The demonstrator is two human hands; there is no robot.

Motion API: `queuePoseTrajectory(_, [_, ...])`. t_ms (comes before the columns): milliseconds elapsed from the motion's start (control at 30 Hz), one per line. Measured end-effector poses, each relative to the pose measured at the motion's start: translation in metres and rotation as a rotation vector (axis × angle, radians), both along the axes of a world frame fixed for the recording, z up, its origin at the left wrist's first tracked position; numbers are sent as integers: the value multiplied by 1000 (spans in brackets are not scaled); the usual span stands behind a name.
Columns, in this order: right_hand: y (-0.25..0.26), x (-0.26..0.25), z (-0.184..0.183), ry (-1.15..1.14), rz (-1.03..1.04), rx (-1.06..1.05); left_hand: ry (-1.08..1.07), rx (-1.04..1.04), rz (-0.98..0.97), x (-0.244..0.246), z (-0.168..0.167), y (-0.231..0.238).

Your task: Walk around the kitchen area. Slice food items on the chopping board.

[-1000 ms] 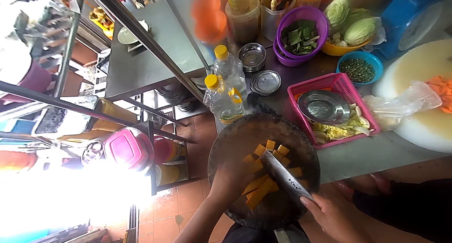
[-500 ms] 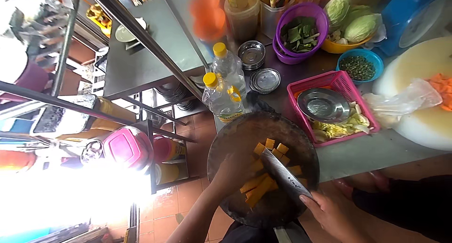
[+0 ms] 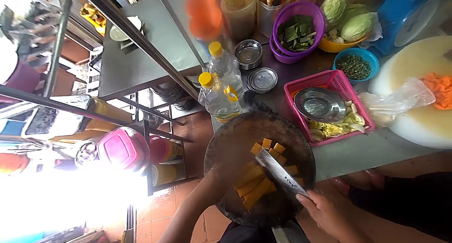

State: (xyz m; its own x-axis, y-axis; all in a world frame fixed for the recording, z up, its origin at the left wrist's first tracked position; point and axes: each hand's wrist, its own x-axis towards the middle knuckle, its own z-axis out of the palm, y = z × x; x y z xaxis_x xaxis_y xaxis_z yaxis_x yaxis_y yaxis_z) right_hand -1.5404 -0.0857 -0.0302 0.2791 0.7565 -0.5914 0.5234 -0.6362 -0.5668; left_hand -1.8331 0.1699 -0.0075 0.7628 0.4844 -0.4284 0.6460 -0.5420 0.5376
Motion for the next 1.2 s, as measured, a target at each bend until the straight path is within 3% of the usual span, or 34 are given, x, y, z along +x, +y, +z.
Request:
queuePoseTrajectory(200, [4,2,8,31,16,-69,73,-44,98,6,-11,8])
queuePoseTrajectory(533, [3,-1,5,7,2,-25,271,-135,74,28,2,20])
queuePoseTrajectory(700, [-4,-6,7,3,-5,49,157,-27,278,7,7,11])
queuePoseTrajectory(833, [-21,12,42,210,-240,135,-66,-83,430,-22,20,1])
queuePoseTrajectory(900, [-28,42,56,343,-388,72,-147,-230,438,-26,28,-15])
queuePoseTrajectory(1000, [-35,87,48,388,-471,-21,-163,-345,411,-18,24,-36])
queuePoseTrajectory(1200, [-48,90,59,446,-574,103,-179,-245,399,-8,1,-68])
